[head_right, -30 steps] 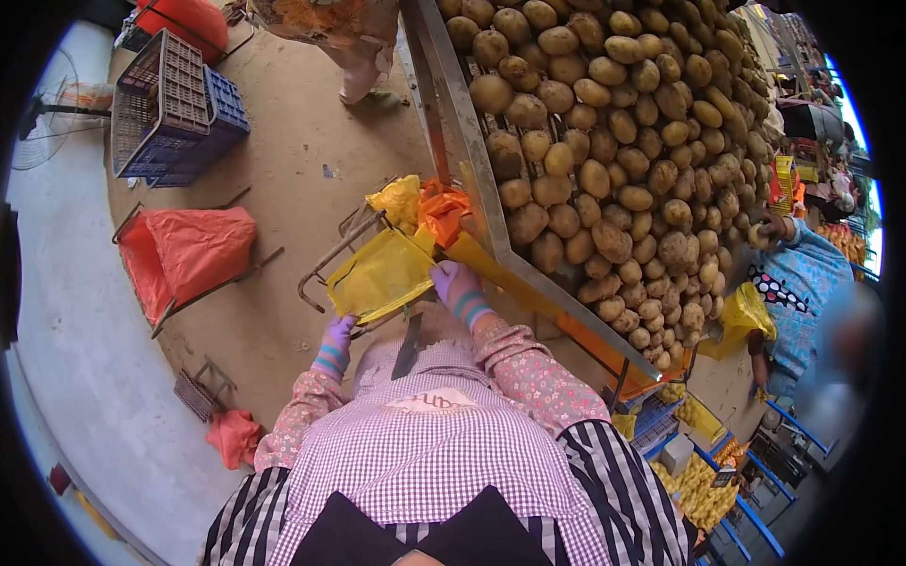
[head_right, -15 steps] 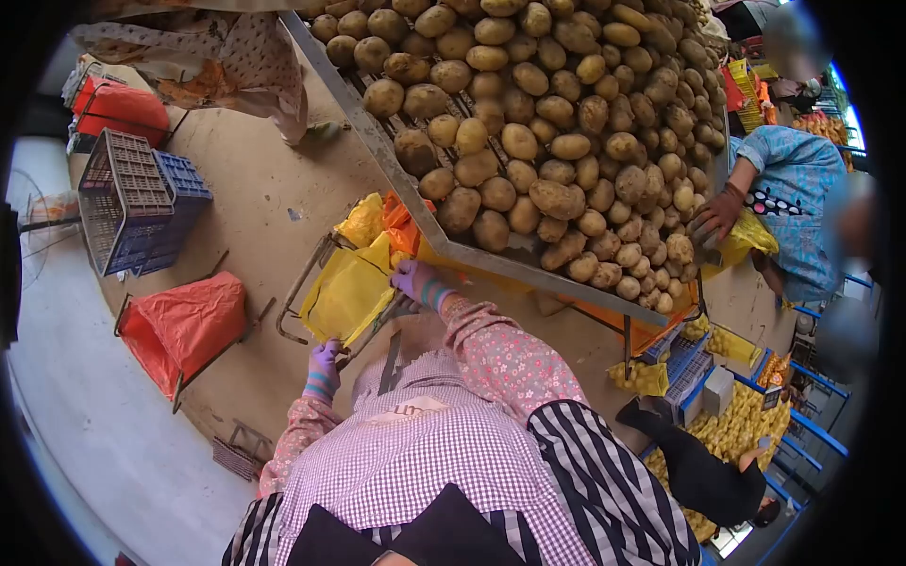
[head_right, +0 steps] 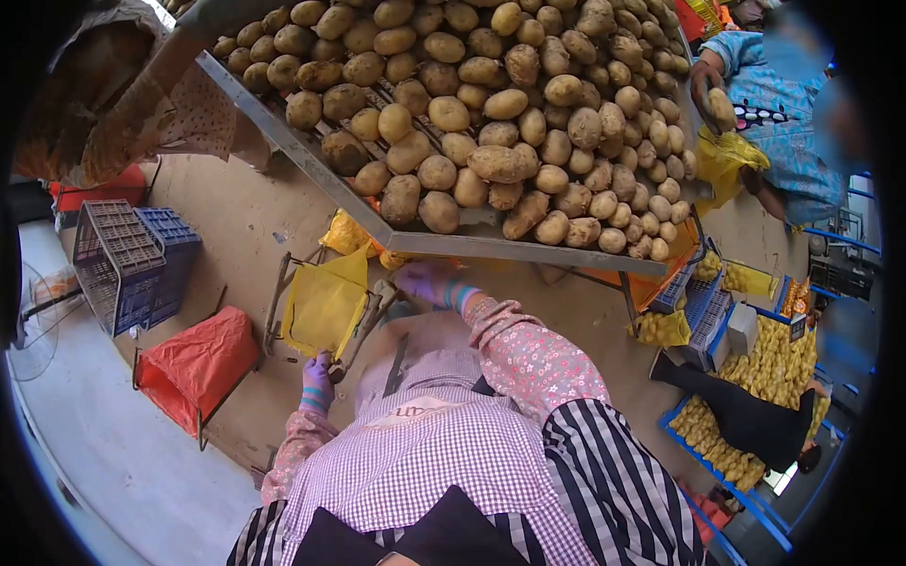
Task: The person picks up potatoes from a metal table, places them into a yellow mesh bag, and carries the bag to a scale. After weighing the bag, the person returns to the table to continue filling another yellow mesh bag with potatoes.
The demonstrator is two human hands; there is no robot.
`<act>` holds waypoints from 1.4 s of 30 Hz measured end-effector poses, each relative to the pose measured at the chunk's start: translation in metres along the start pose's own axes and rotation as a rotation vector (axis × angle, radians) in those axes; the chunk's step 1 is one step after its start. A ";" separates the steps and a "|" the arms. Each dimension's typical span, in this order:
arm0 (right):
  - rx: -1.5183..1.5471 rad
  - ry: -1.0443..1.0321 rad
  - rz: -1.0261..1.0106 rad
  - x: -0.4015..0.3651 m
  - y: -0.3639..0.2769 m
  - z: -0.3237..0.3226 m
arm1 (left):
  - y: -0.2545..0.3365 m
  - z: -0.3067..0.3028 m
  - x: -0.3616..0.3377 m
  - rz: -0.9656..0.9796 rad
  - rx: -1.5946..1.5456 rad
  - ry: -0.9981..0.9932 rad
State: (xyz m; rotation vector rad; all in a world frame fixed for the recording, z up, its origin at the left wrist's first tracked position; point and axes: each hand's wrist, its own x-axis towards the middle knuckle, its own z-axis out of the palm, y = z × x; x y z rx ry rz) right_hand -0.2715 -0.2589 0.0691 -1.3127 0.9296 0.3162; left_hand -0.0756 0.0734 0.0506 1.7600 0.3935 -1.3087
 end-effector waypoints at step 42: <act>-0.072 0.749 0.570 -0.171 0.377 0.069 | 0.226 0.320 -0.073 1.896 1.520 0.260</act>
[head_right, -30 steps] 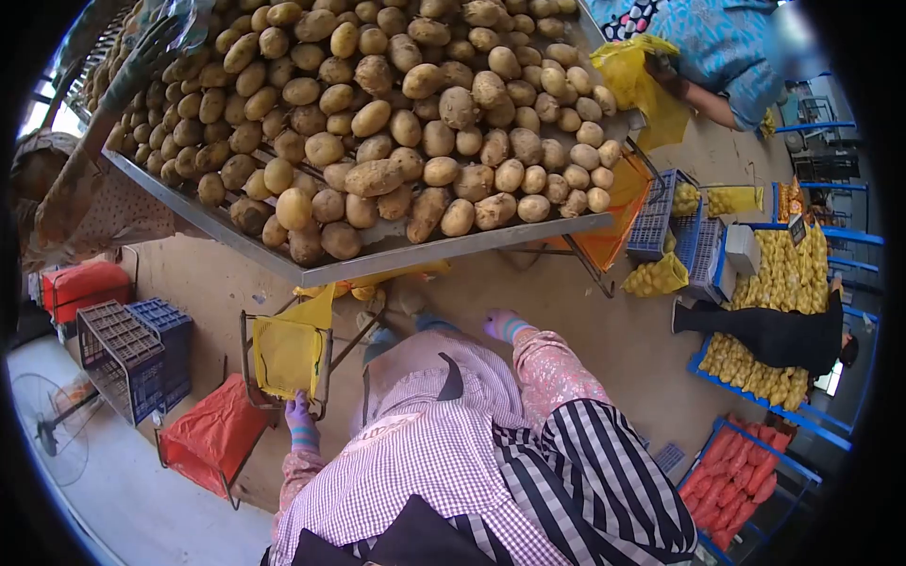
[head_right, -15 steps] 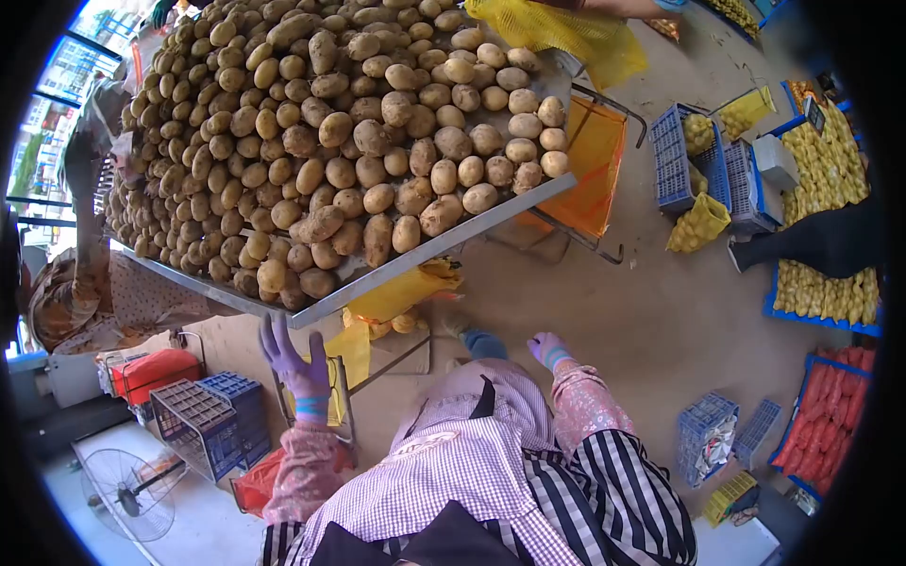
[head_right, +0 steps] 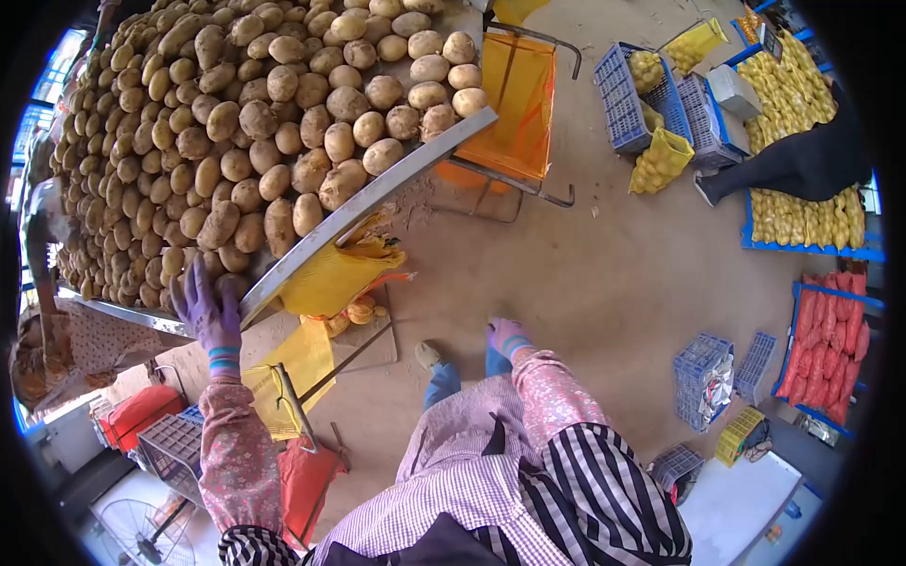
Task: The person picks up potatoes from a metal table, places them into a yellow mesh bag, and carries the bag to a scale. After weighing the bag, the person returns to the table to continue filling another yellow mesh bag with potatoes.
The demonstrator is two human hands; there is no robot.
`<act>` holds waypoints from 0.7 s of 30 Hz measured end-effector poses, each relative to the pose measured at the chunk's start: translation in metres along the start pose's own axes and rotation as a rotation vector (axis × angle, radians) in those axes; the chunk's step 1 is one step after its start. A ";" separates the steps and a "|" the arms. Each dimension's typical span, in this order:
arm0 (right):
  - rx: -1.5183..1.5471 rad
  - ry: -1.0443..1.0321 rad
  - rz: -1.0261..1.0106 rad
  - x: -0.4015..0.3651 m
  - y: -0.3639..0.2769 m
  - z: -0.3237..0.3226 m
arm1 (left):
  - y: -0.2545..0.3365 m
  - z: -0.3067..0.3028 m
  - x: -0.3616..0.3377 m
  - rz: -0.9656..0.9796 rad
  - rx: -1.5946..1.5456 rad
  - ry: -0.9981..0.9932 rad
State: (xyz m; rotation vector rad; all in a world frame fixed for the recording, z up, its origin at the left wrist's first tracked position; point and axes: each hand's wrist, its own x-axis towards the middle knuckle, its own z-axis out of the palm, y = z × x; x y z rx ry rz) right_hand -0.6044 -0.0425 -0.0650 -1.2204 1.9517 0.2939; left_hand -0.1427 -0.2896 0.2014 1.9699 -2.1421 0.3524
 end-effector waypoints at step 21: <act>-0.053 -0.194 -0.394 0.308 -0.070 0.160 | -0.017 0.008 -0.007 0.109 0.053 -0.064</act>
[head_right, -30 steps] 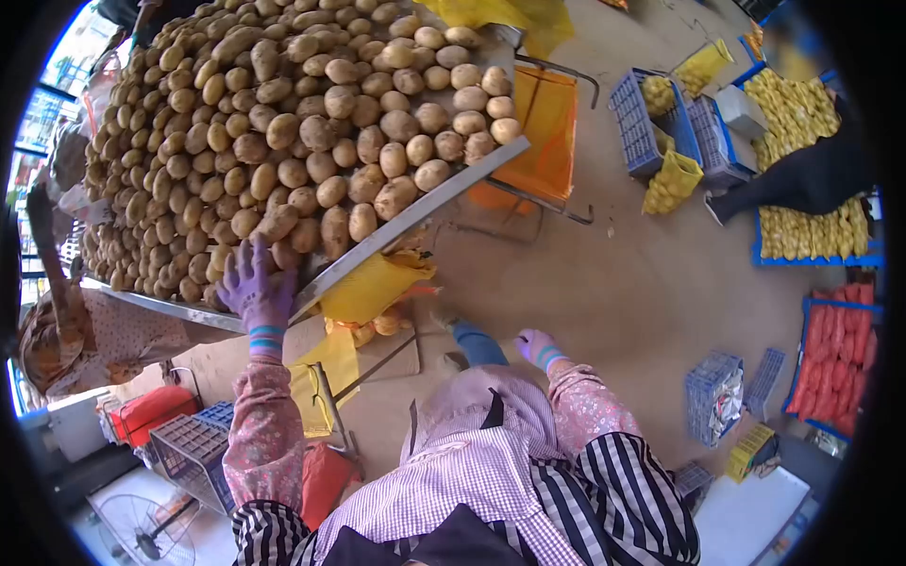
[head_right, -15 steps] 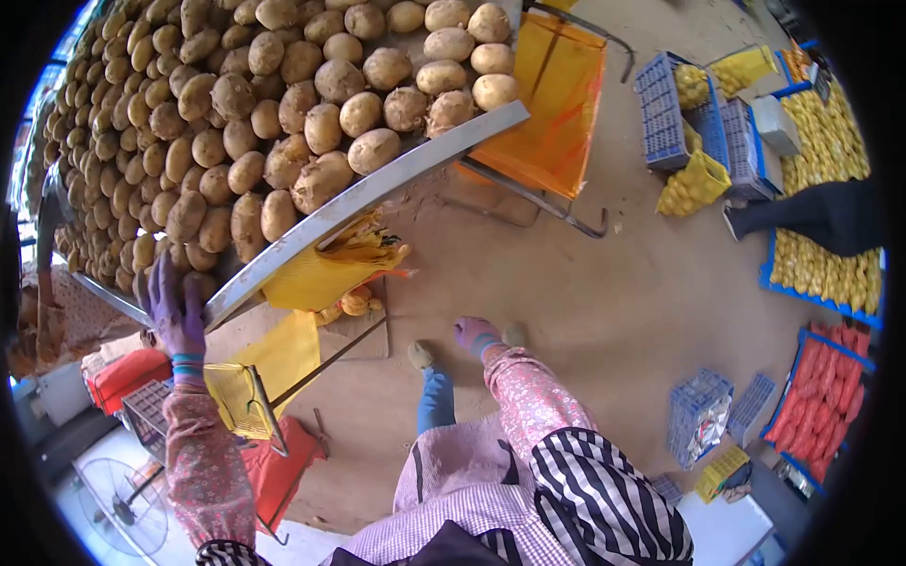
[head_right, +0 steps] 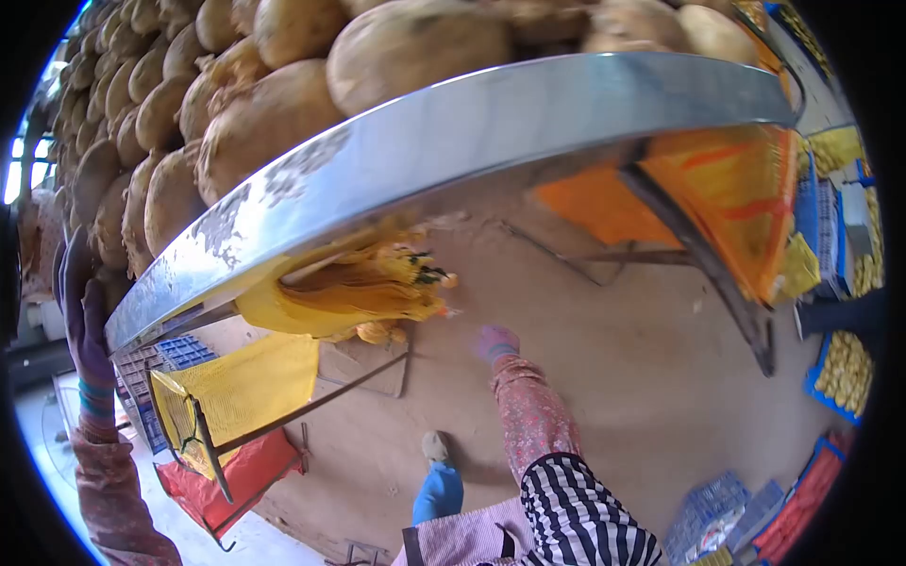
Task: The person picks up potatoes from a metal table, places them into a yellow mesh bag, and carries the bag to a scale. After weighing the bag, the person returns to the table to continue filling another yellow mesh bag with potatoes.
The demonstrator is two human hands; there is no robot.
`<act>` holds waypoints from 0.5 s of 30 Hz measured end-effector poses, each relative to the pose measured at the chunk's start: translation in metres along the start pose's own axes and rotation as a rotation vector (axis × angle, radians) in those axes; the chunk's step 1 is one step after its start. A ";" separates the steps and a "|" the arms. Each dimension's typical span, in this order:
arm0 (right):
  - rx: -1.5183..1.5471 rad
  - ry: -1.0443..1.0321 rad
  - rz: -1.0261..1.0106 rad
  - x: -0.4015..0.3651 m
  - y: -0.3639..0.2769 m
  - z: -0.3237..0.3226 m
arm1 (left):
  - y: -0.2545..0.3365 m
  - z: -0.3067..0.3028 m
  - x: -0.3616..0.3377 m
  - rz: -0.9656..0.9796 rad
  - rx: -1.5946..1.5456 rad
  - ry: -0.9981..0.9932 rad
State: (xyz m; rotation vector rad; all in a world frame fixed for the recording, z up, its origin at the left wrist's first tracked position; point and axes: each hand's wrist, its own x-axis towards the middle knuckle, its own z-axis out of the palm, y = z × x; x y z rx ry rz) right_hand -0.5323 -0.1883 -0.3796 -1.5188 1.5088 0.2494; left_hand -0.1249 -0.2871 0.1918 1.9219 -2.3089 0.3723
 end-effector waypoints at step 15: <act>-0.222 0.153 -0.007 0.285 0.010 0.185 | 0.007 0.007 -0.005 -0.117 -0.290 0.123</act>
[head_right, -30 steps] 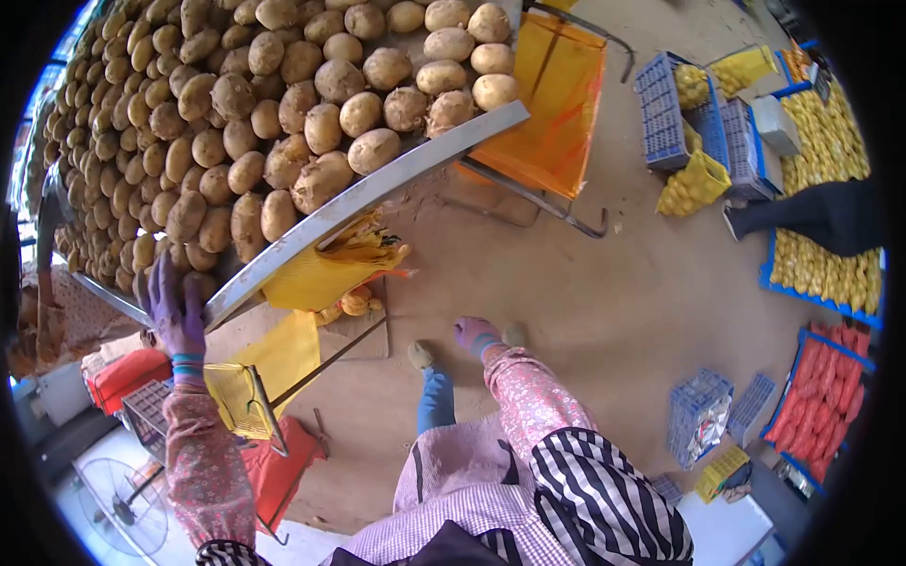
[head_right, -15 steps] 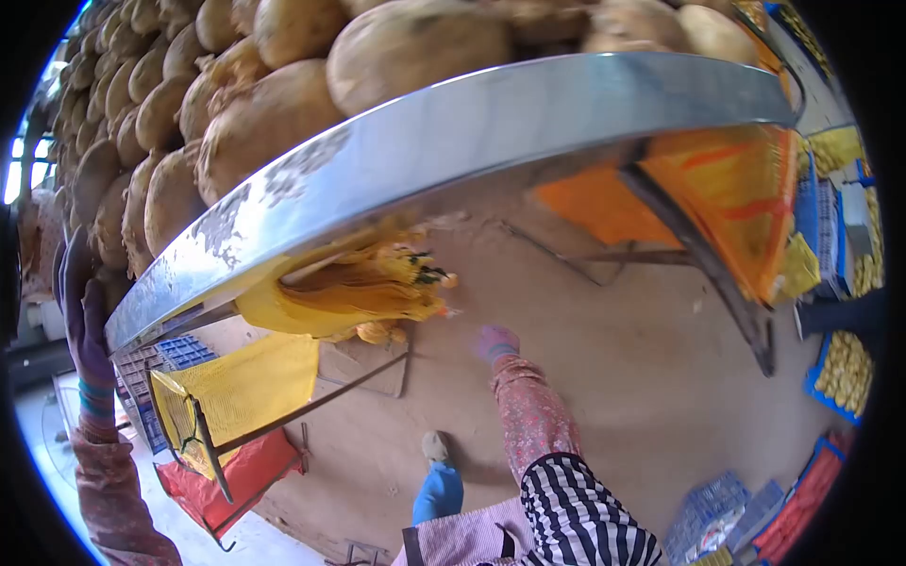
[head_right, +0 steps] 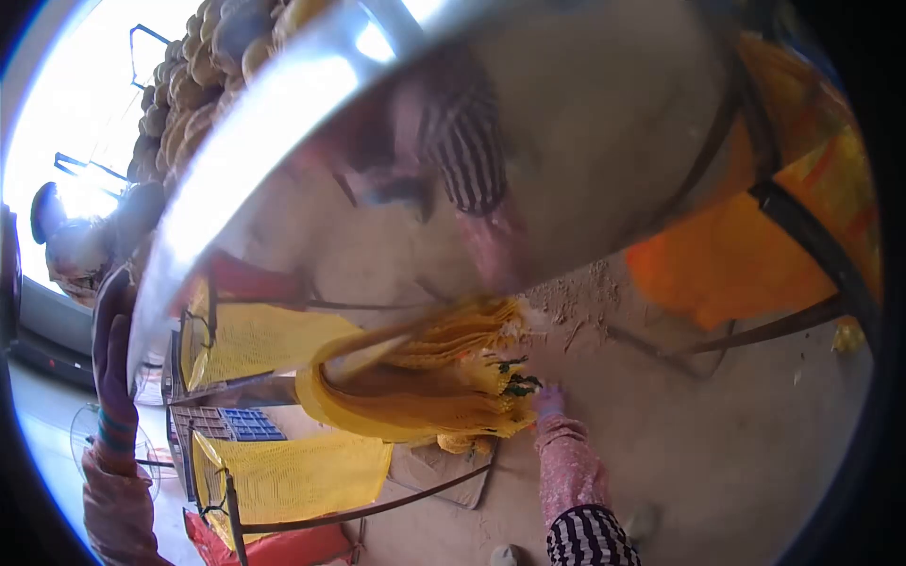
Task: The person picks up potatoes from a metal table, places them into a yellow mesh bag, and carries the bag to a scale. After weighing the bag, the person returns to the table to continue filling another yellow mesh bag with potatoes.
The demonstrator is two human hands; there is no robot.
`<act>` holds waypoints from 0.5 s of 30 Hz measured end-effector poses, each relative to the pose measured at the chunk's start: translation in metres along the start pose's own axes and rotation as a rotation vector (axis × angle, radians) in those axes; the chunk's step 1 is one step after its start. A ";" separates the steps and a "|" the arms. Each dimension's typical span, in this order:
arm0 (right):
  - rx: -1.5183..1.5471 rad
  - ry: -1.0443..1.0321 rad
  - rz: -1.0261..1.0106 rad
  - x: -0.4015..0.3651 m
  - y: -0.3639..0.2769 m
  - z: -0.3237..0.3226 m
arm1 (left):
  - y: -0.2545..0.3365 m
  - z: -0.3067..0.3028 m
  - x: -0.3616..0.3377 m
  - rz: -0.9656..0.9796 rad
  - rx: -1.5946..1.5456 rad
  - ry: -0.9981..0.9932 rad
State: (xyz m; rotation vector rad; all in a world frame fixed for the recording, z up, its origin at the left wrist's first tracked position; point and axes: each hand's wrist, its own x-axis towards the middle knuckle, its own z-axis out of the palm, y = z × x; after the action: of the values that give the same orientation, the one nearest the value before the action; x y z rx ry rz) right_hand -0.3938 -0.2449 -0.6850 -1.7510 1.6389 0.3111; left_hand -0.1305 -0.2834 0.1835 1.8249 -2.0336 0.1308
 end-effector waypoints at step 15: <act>1.081 -0.313 0.595 -0.437 0.100 -0.168 | 0.038 -0.018 0.012 -0.004 0.235 -0.030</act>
State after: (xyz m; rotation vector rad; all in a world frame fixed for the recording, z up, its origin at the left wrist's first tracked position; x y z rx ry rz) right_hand -0.6094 -0.0075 -0.3297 -0.3866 1.5839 -0.0583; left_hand -0.1641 -0.2828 0.2118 1.9795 -2.1101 0.3577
